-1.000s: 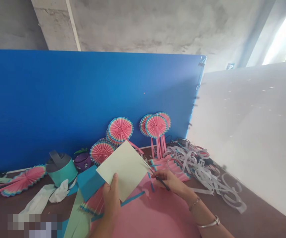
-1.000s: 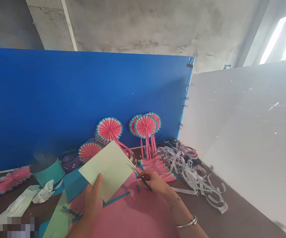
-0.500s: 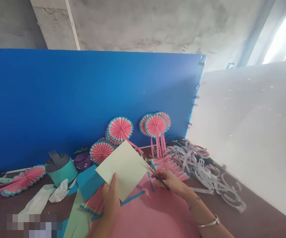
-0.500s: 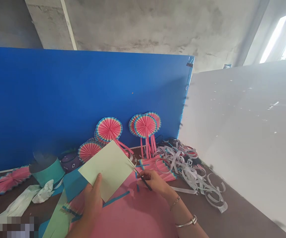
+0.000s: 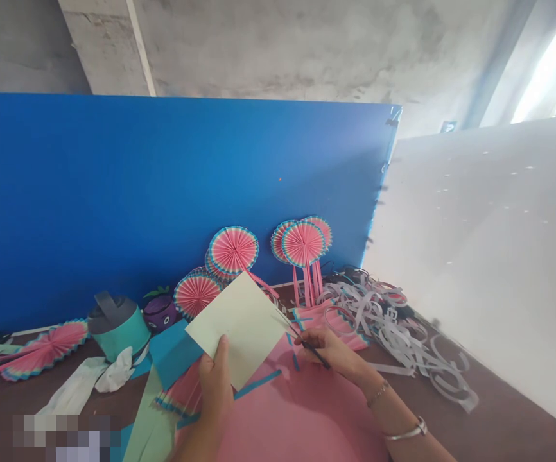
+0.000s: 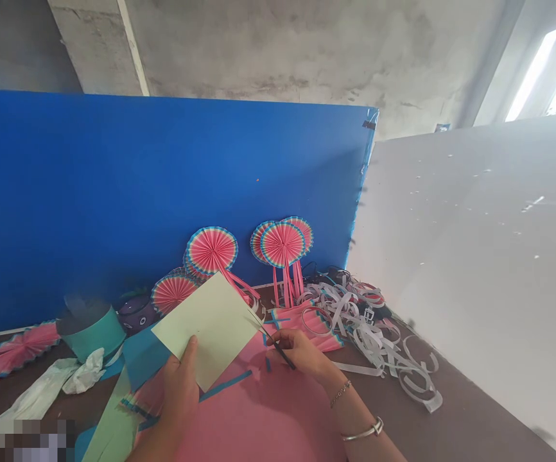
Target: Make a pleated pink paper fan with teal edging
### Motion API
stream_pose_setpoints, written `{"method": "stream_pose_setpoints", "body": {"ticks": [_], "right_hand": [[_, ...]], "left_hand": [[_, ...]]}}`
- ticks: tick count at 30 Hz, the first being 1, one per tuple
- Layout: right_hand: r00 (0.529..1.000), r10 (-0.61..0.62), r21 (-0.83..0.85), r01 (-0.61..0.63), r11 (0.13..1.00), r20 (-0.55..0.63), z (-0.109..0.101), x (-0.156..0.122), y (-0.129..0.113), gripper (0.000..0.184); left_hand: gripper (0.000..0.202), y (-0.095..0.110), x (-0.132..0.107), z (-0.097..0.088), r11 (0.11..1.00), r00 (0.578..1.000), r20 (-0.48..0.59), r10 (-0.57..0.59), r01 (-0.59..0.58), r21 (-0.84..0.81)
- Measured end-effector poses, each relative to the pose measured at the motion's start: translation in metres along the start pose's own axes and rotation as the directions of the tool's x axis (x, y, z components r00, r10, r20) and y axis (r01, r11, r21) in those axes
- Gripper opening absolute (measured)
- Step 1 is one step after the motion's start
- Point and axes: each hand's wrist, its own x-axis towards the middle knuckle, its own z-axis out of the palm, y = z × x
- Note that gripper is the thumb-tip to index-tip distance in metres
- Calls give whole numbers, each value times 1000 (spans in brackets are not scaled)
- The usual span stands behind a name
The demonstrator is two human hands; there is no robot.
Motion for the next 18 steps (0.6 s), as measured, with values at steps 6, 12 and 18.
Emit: {"method": "stream_pose_setpoints", "body": {"ticks": [6,12,18], "right_hand": [[1000,-7,-19,7,1000,-4,0,-1,-1,23],[1000,-5,-20,5,1000,-4,0,0,0,24],[1000,-7,-31,6,999,-10,-2,0,3,27]], "left_hand": [[28,-2,1,-1,1000,1000,-9,-6,6,-3],[30,-4,4,-1,999,999,6,31,-31,-9],[25,0,1,-1,999,1000,-21,16,-16,31]]}}
